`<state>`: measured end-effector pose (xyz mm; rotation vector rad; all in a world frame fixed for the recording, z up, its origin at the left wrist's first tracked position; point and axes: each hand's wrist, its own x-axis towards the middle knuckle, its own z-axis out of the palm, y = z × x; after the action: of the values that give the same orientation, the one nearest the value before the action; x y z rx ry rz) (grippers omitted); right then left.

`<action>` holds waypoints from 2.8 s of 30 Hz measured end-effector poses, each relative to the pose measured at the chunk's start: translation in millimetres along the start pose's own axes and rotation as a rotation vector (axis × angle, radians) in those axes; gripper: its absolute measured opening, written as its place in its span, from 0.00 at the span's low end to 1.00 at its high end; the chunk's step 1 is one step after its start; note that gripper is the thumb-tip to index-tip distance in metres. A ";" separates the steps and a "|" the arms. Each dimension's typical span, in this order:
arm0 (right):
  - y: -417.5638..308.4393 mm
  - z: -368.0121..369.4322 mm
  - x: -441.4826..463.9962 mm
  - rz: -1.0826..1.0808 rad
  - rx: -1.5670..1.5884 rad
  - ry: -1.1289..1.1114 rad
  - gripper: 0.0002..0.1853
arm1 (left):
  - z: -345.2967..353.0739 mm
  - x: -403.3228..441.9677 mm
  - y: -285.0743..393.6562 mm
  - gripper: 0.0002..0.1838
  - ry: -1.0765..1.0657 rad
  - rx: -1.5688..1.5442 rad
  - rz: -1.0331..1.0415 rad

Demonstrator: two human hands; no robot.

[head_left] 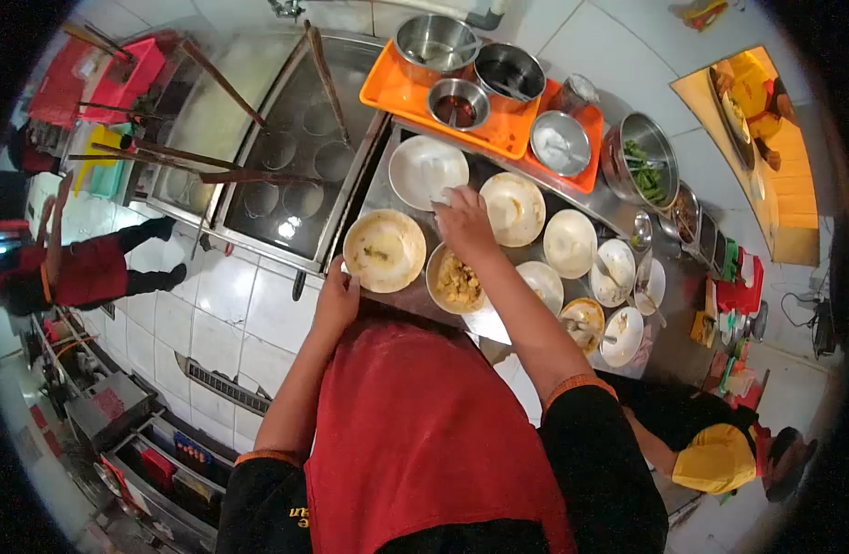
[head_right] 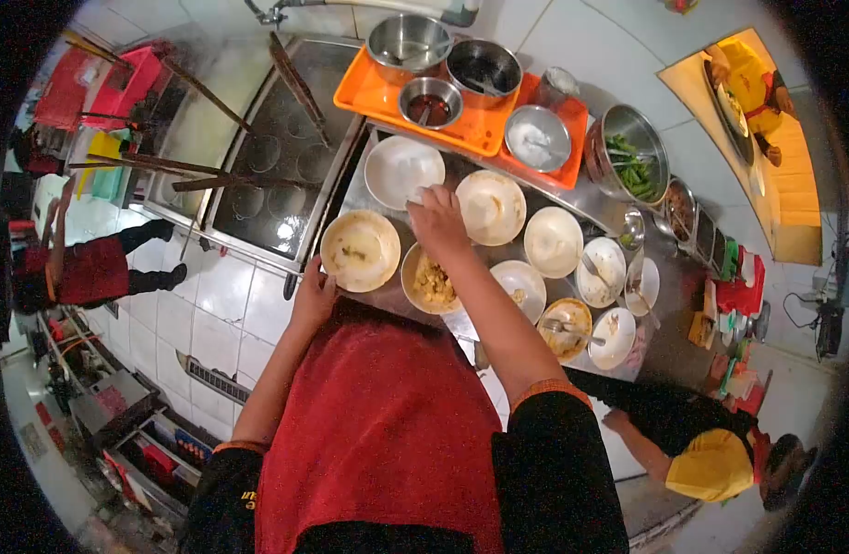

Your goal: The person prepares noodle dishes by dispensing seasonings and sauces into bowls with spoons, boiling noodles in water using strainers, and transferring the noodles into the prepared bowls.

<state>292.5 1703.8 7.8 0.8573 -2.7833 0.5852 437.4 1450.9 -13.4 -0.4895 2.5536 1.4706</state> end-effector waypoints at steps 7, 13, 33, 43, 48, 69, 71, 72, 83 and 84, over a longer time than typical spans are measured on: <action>6.4 8.7 6.7 -0.086 -0.005 0.023 0.09 | 6.2 -19.8 -3.7 0.25 0.041 -0.054 -0.073; -2.0 7.1 6.6 -0.130 -0.017 0.029 0.09 | 3.3 -27.5 6.8 0.26 -0.034 -0.007 -0.157; 14.2 -35.5 -78.6 0.439 -0.045 -0.119 0.18 | 12.1 46.5 87.6 0.34 -0.080 0.551 0.592; 10.2 -32.9 -94.3 0.418 -0.039 -0.082 0.19 | 56.0 55.3 94.4 0.33 -0.173 0.791 0.685; 8.6 -38.3 -90.2 0.420 -0.061 -0.113 0.18 | 32.5 63.4 121.9 0.25 -0.090 0.375 0.721; -17.3 -129.3 -210.5 0.865 0.475 0.204 0.10 | 43.7 366.6 210.0 0.10 0.118 -0.856 0.029; -12.6 -124.4 -219.1 0.915 0.545 0.198 0.10 | 46.8 341.1 224.8 0.10 0.183 -0.951 0.064; -8.8 -122.5 -220.3 0.889 0.515 0.174 0.10 | 45.2 337.3 232.1 0.10 0.223 -0.969 0.117; 28.9 -136.3 -107.3 0.572 0.762 0.162 0.15 | -3.4 162.9 275.9 0.07 0.151 -0.859 0.341; 26.4 -134.4 -92.1 0.511 0.831 0.250 0.18 | 1.8 140.1 275.6 0.07 0.131 -0.882 0.297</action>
<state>359.2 1826.0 96.4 0.1042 -2.4747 1.8528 208.9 1552.1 168.5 -0.2993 1.9816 2.7358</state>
